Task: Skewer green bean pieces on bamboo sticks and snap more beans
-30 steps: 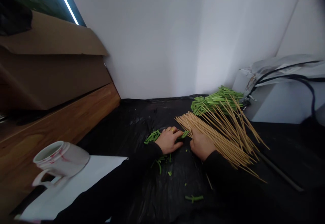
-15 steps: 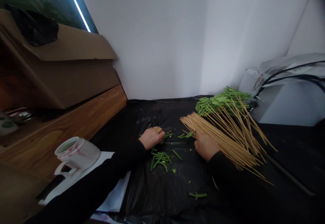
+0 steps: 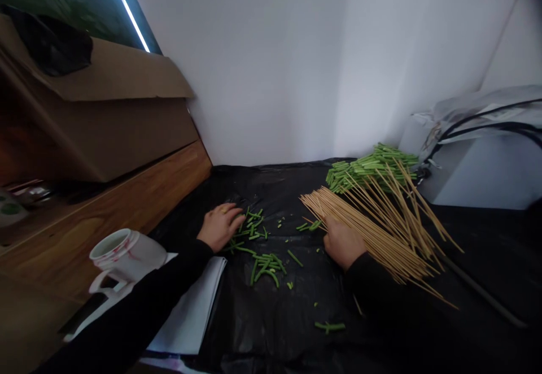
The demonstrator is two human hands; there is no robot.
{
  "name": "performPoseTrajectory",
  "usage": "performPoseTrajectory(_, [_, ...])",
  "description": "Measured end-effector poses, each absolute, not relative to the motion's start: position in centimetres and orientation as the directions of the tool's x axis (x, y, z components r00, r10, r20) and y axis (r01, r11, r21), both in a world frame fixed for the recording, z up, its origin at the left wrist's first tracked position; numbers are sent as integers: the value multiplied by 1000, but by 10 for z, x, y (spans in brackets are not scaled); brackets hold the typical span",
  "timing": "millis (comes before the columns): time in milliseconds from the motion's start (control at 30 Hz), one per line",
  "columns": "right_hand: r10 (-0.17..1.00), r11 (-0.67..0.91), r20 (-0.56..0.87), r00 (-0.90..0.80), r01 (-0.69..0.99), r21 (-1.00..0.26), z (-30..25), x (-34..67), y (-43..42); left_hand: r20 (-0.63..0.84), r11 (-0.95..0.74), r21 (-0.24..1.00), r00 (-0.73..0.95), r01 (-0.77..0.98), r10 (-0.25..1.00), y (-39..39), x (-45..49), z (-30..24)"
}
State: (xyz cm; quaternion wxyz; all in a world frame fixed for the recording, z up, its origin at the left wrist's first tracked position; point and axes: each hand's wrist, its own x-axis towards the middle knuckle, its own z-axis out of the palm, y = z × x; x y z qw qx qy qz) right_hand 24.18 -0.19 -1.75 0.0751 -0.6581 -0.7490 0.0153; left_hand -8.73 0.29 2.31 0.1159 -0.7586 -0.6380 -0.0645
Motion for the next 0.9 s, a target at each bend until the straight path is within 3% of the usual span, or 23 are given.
performPoseTrajectory(167, [988, 138, 88, -129, 983, -118, -17, 242, -2, 90, -707, -13, 705, 707, 703, -61, -9, 12])
performPoseTrajectory(267, [987, 140, 95, -129, 984, -114, -17, 242, -2, 20, -788, 31, 788, 615, 616, -75, 10, 0])
performPoseTrajectory(400, [985, 153, 100, -142, 981, -119, -17, 242, -2, 17, -714, -9, 714, 700, 699, -53, -8, -4])
performPoseTrajectory(600, [986, 154, 86, -143, 978, -137, -17, 243, -2, 51, -405, -230, 426, 885, 903, -14, -62, 9])
performPoseTrajectory(900, [982, 169, 106, -155, 975, -143, -17, 243, -2, -11, -101, -237, 101, 966, 995, 18, -87, 20])
